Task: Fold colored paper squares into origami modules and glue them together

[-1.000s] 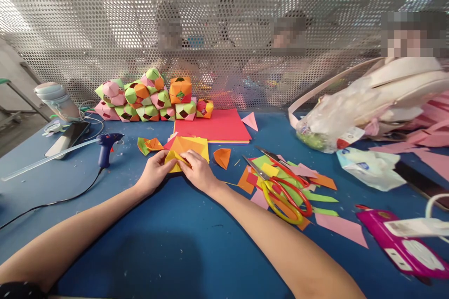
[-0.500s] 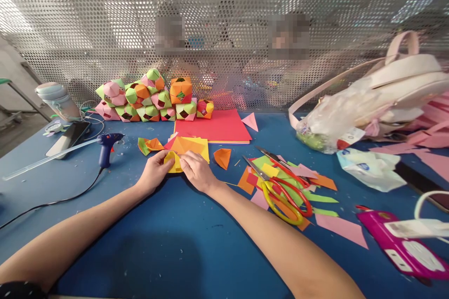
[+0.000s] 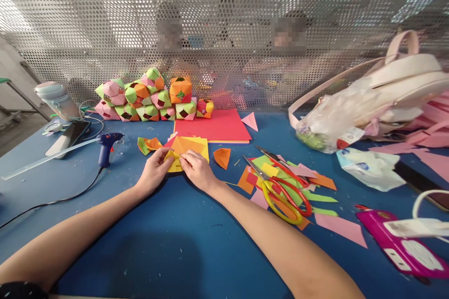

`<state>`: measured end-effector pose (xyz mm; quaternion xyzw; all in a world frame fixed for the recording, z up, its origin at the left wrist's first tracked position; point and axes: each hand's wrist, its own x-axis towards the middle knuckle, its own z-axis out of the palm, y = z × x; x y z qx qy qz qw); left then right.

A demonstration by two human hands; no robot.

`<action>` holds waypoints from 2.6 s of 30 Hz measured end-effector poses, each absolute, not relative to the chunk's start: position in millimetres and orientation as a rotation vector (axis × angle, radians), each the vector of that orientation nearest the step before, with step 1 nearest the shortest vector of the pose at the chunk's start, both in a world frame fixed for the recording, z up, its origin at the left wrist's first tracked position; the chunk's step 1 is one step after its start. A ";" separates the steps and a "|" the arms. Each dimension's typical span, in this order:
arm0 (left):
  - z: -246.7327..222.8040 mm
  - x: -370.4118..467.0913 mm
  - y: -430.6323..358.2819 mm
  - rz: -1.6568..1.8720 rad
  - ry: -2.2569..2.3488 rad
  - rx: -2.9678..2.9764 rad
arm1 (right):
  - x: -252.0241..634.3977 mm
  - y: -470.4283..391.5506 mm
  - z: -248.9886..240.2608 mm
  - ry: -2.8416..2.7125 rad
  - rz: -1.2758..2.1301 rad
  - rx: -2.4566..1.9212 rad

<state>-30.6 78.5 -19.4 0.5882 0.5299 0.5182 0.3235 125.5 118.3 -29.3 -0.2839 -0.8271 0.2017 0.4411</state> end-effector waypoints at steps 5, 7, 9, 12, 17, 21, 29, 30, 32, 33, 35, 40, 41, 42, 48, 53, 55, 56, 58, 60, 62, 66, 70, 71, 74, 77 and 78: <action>-20.2 -28.9 78.8 1.371 1.311 1.518 | 126.1 120.5 -29.0 -2.002 0.549 -0.743; -21.4 -28.8 79.4 1.359 1.293 1.522 | 126.5 121.2 -28.7 -1.983 0.561 -0.759; -22.7 -29.4 80.2 1.350 1.295 1.524 | 126.7 121.6 -28.5 -1.969 0.571 -0.769; -23.0 -30.8 80.4 1.339 1.322 1.517 | 126.7 121.7 -28.0 -1.958 0.585 -0.773; -18.4 -32.7 79.3 1.310 1.317 1.478 | 127.4 121.3 -26.7 -1.930 0.593 -0.782; -17.4 -34.1 81.2 1.295 1.325 1.445 | 127.7 120.2 -24.9 -1.929 0.601 -0.773; -18.0 -34.9 83.5 1.304 1.379 1.429 | 127.0 120.4 -25.9 -1.946 0.612 -0.744; -17.8 -34.6 83.3 1.304 1.386 1.431 | 127.0 120.4 -26.2 -1.948 0.611 -0.738; -17.3 -34.0 82.9 1.305 1.400 1.437 | 126.8 120.4 -26.4 -1.947 0.606 -0.728; -17.1 -33.7 82.6 1.304 1.406 1.441 | 126.8 120.4 -26.4 -1.947 0.601 -0.724; -16.7 -33.3 82.0 1.301 1.411 1.450 | 126.6 120.6 -26.2 -1.941 0.587 -0.721; -15.8 -33.5 80.9 1.284 1.403 1.472 | 126.2 121.7 -27.0 -1.920 0.541 -0.724; -15.7 -33.6 80.8 1.282 1.403 1.474 | 126.2 121.9 -27.3 -1.920 0.533 -0.723; -15.6 -33.6 80.8 1.282 1.404 1.476 | 126.2 122.0 -27.6 -1.922 0.526 -0.722; -14.9 -33.4 80.4 1.280 1.400 1.493 | 126.5 121.7 -28.7 -1.924 0.498 -0.716; -14.7 -33.1 79.9 1.266 1.387 1.504 | 127.4 122.1 -28.6 -1.923 0.479 -0.717; -14.8 -32.8 79.7 1.260 1.386 1.508 | 127.6 121.8 -28.2 -1.928 0.464 -0.718; -14.9 -32.5 79.5 1.257 1.385 1.510 | 127.6 121.6 -27.9 -1.933 0.455 -0.718; -15.2 -31.8 79.2 1.249 1.383 1.519 | 127.5 120.8 -27.3 -1.947 0.433 -0.714; -15.7 -31.3 79.0 1.242 1.384 1.531 | 127.3 119.8 -26.7 -1.966 0.413 -0.706; -16.3 -31.2 79.1 1.241 1.390 1.546 | 127.2 119.0 -26.3 -1.984 0.397 -0.698; -18.8 -32.2 80.5 1.234 1.403 1.583 | 127.2 118.5 -26.5 -2.001 0.376 -0.686; -21.1 -33.1 82.1 1.225 1.393 1.615 | 127.3 119.2 -27.6 -2.006 0.369 -0.670; -21.1 -33.1 82.2 1.225 1.388 1.622 | 127.3 119.4 -27.6 -2.007 0.368 -0.667; -19.5 -32.9 81.5 1.228 1.374 1.644 | 127.3 119.9 -27.1 -2.008 0.367 -0.662; -16.4 -33.1 80.3 1.230 1.359 1.669 | 127.3 119.8 -26.3 -2.005 0.371 -0.660; -15.4 -33.3 80.0 1.232 1.357 1.676 | 127.3 119.7 -26.2 -2.006 0.373 -0.657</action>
